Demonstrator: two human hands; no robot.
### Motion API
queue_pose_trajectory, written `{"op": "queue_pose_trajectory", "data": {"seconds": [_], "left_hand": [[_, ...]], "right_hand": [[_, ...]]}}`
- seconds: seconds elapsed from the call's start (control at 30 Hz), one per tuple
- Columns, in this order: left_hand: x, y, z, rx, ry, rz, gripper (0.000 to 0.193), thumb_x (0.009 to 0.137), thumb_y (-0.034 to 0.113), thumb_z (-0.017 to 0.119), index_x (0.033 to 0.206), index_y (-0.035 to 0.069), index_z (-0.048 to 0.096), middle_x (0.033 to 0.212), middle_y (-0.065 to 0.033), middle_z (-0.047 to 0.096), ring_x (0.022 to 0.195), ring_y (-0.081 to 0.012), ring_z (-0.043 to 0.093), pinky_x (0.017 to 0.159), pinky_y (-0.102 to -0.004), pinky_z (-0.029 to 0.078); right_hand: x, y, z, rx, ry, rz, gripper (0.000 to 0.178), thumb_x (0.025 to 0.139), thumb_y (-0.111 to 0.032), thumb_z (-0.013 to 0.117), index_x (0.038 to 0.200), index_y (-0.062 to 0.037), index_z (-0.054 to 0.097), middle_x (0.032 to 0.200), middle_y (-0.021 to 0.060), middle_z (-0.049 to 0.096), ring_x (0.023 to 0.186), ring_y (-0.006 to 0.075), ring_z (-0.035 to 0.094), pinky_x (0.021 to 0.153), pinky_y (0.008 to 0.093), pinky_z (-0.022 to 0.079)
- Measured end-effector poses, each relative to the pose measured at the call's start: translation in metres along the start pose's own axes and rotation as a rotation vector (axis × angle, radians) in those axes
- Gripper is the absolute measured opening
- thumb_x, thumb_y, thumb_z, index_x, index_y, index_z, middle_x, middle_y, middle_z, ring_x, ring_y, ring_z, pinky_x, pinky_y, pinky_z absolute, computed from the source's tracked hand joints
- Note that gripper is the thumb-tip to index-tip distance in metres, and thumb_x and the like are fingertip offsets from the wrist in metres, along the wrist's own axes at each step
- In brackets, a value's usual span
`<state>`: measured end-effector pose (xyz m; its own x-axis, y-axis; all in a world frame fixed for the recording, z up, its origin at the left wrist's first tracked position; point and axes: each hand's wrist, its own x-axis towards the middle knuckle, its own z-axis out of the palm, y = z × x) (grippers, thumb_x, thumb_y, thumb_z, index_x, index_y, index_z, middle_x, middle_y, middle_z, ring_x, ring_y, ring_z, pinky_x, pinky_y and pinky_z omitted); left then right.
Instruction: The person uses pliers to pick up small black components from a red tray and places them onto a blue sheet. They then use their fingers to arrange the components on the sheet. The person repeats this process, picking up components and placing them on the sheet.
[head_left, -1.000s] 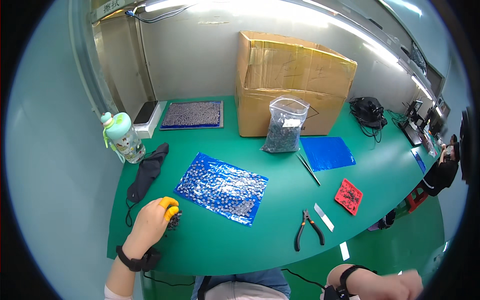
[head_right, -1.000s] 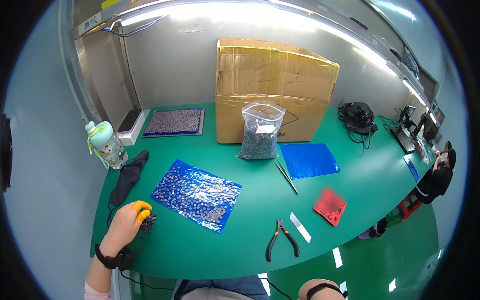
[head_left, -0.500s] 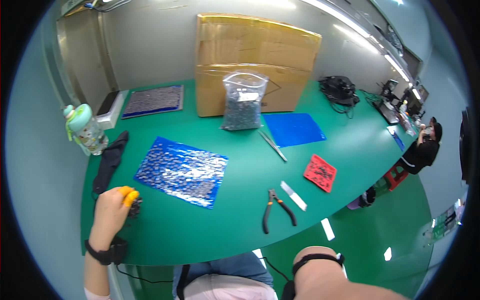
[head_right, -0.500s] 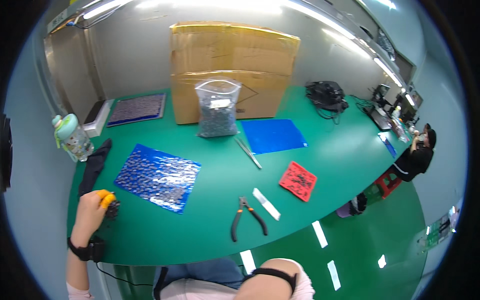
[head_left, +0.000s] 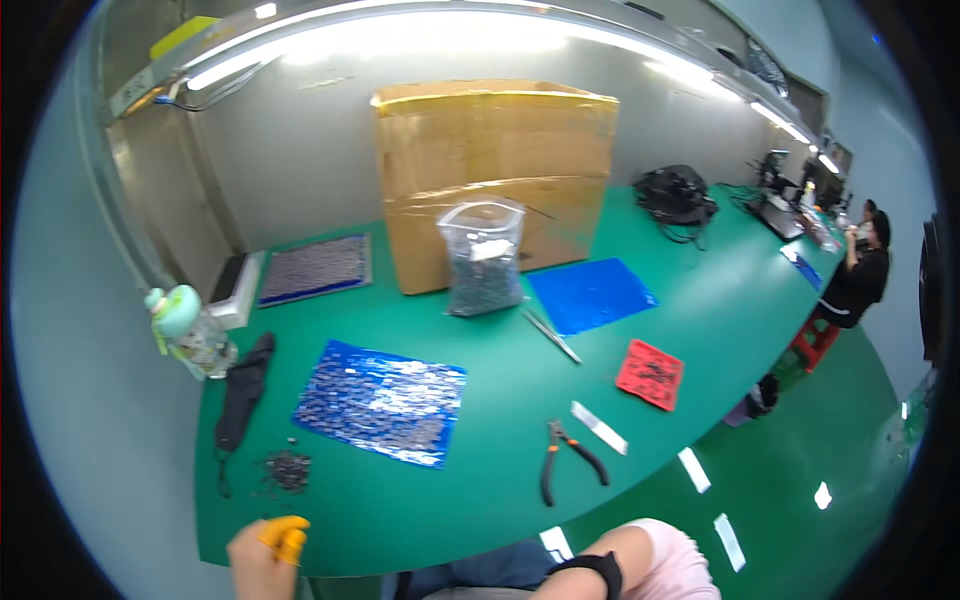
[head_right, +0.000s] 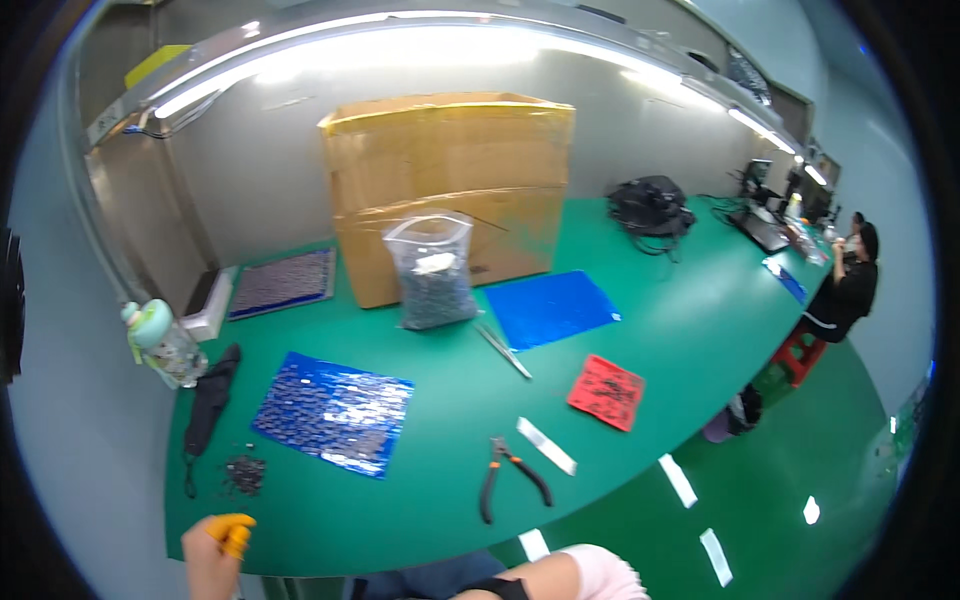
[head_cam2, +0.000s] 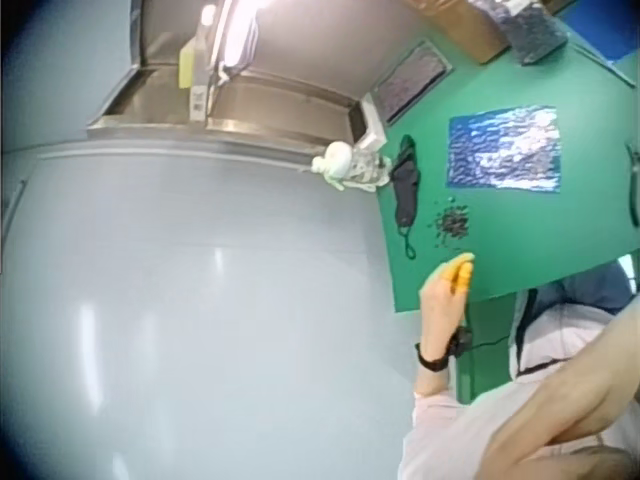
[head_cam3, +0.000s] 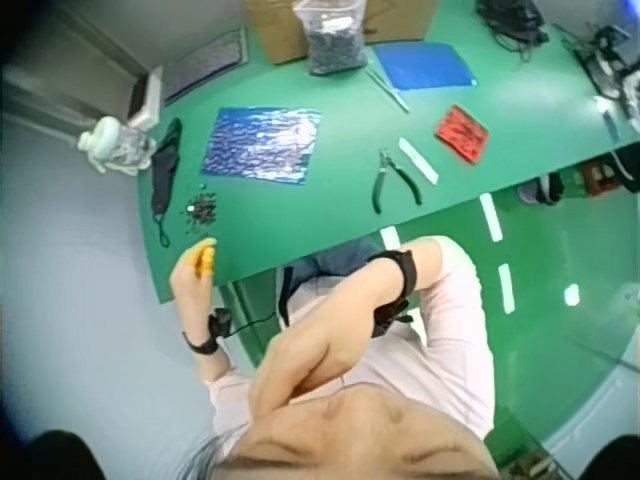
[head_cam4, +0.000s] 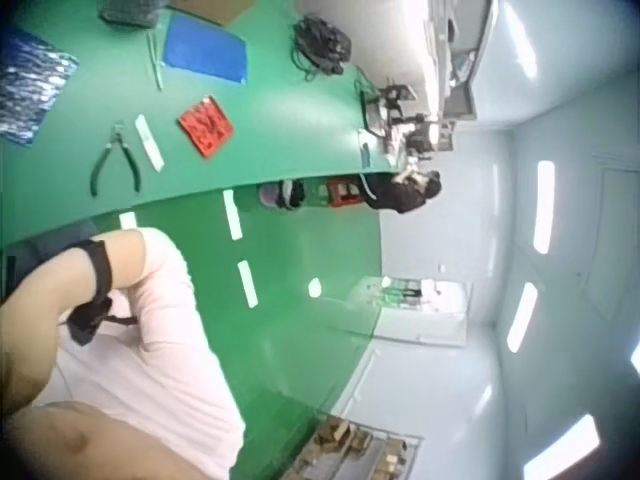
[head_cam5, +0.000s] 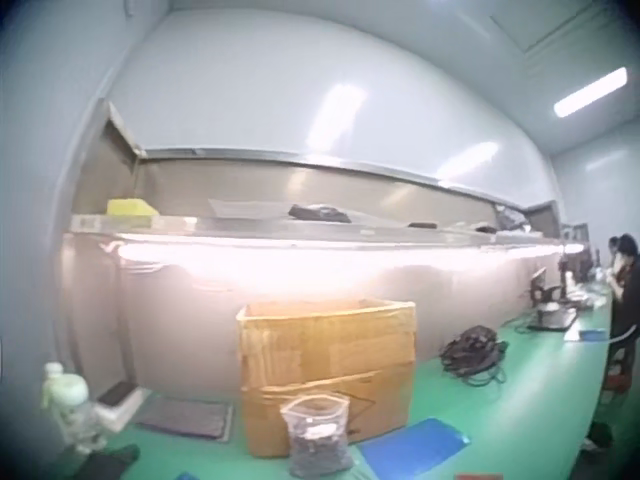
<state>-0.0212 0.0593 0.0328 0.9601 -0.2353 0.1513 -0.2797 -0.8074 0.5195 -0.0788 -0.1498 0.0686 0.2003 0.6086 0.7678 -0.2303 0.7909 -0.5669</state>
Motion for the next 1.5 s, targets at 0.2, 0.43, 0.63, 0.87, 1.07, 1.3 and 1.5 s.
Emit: {"op": "queue_pose_trajectory", "data": {"seconds": [0.2,0.43,0.63,0.87,1.07,1.3,1.5], "left_hand": [[-0.020,-0.025,0.011,0.071,0.150,0.028,0.016,0.091,0.008,0.064,0.104,0.002,0.070,0.097,-0.0160,0.070,0.085,-0.0313,0.066,0.076,-0.0363,0.051],[-0.005,-0.064,0.034,-0.068,0.245,-0.324,0.028,0.083,-0.001,0.071,0.110,0.002,0.066,0.098,-0.0114,0.062,0.078,-0.0219,0.066,0.069,-0.0291,0.054],[0.009,-0.063,0.029,-0.109,0.251,-0.401,0.036,0.081,-0.004,0.071,0.116,0.001,0.063,0.103,-0.0099,0.061,0.082,-0.0189,0.066,0.069,-0.0275,0.055],[0.017,-0.059,0.046,-0.078,0.162,-0.253,0.033,0.080,-0.007,0.070,0.112,0.000,0.067,0.104,-0.0099,0.061,0.086,-0.0208,0.068,0.072,-0.0275,0.056],[0.016,-0.034,0.060,-0.233,0.037,-0.209,0.033,0.082,-0.008,0.068,0.114,0.000,0.067,0.108,-0.0090,0.062,0.088,-0.0194,0.069,0.074,-0.0255,0.057],[0.026,-0.052,0.046,0.062,0.197,-0.265,0.036,0.082,-0.012,0.063,0.115,-0.001,0.066,0.112,-0.0128,0.062,0.093,-0.0242,0.066,0.080,-0.0298,0.058],[0.028,-0.034,0.057,0.032,0.096,-0.088,0.038,0.076,-0.014,0.063,0.112,-0.002,0.067,0.109,-0.0118,0.063,0.092,-0.0285,0.065,0.079,-0.0326,0.052]], "right_hand": [[-0.034,-0.031,-0.029,-0.698,-0.103,0.467,0.034,0.090,-0.007,0.054,0.122,0.0037,0.057,0.119,0.0216,0.058,0.114,0.0355,0.055,0.100,0.0436,0.043],[-0.096,-0.068,-0.041,-1.818,0.954,0.870,0.034,0.075,0.008,0.060,0.106,-0.0038,0.068,0.098,0.0123,0.068,0.090,0.0291,0.063,0.079,0.0360,0.050],[-0.141,-0.062,-0.036,-2.026,1.420,0.992,0.054,0.077,0.004,0.066,0.128,-0.0028,0.053,0.130,0.0165,0.049,0.121,0.0345,0.049,0.103,0.0400,0.040],[-0.151,-0.036,-0.049,-2.112,1.288,1.375,0.090,0.067,-0.025,0.084,0.142,-0.0021,0.040,0.144,0.0176,0.040,0.132,0.0376,0.035,0.110,0.0481,0.025],[-0.159,-0.029,-0.057,-2.075,1.296,1.224,0.071,0.076,-0.005,0.068,0.142,-0.0016,0.040,0.142,0.0164,0.044,0.131,0.0370,0.036,0.111,0.0481,0.024],[-0.151,-0.021,-0.048,-2.140,1.420,1.292,0.074,0.076,-0.004,0.069,0.144,-0.0048,0.041,0.136,0.0154,0.047,0.129,0.0355,0.039,0.110,0.0468,0.027],[-0.164,-0.022,-0.047,-2.149,1.400,1.231,0.063,0.077,-0.004,0.070,0.137,-0.0021,0.050,0.126,0.0149,0.051,0.119,0.0339,0.045,0.101,0.0458,0.034]]}}
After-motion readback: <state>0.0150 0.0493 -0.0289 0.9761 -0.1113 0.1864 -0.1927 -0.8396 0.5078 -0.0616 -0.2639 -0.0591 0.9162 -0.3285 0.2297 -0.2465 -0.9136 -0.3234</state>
